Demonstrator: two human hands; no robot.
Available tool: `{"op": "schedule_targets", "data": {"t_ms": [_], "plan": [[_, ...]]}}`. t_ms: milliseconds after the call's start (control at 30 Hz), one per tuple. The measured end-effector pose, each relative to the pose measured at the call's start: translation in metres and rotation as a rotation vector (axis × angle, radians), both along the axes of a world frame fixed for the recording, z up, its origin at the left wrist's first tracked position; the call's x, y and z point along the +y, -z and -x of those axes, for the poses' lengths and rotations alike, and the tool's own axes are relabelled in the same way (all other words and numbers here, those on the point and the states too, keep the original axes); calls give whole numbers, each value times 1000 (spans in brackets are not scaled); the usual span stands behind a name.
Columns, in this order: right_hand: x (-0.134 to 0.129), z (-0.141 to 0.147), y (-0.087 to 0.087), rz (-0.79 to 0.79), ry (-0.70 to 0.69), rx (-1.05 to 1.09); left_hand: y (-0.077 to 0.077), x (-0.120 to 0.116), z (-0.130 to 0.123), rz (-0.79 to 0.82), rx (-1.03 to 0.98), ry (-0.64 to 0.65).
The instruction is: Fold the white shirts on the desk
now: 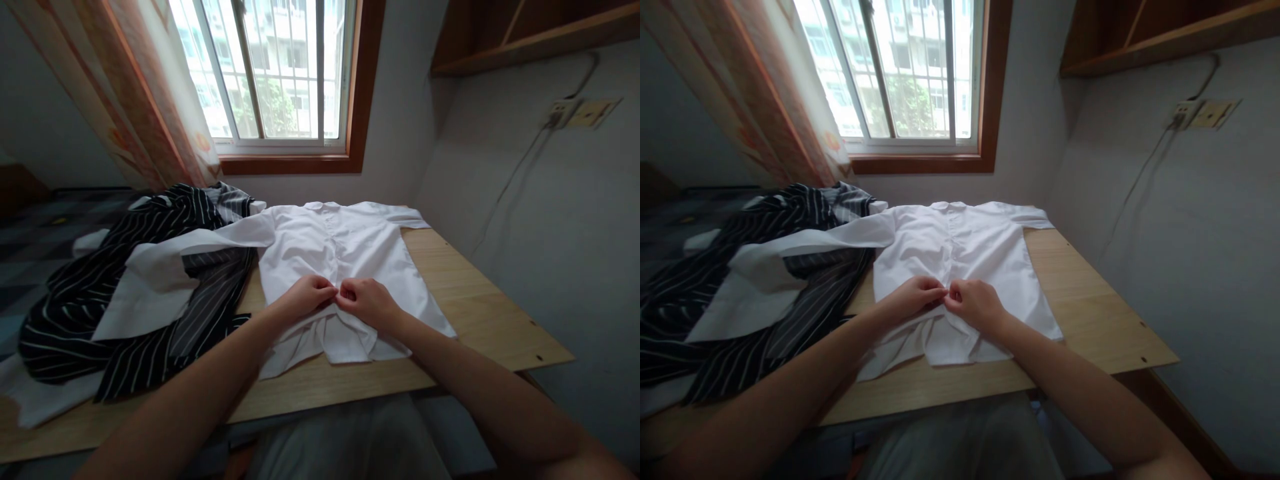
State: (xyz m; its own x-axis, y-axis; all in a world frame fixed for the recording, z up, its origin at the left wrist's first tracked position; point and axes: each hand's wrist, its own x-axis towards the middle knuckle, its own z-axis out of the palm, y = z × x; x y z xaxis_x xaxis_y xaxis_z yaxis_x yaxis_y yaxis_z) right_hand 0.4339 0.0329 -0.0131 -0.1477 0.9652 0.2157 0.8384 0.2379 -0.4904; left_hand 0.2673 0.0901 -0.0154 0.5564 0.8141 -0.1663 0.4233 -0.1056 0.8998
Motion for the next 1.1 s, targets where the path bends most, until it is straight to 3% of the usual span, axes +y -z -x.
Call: {"op": "schedule_targets", "data": {"t_ms": [133,333,633,1100], "plan": [[1,-2,-1,-4,-44,29,1,-1,0,89,-102,-40],[1,-2,4,-36,-103,77,7,1,-1,33,-189,-89],[4,-3,8,-14,-117,115,-1,-4,-1,317,-360,-104],[2,-3,7,-48,-101,75,2,-3,-3,334,-416,-98]]}}
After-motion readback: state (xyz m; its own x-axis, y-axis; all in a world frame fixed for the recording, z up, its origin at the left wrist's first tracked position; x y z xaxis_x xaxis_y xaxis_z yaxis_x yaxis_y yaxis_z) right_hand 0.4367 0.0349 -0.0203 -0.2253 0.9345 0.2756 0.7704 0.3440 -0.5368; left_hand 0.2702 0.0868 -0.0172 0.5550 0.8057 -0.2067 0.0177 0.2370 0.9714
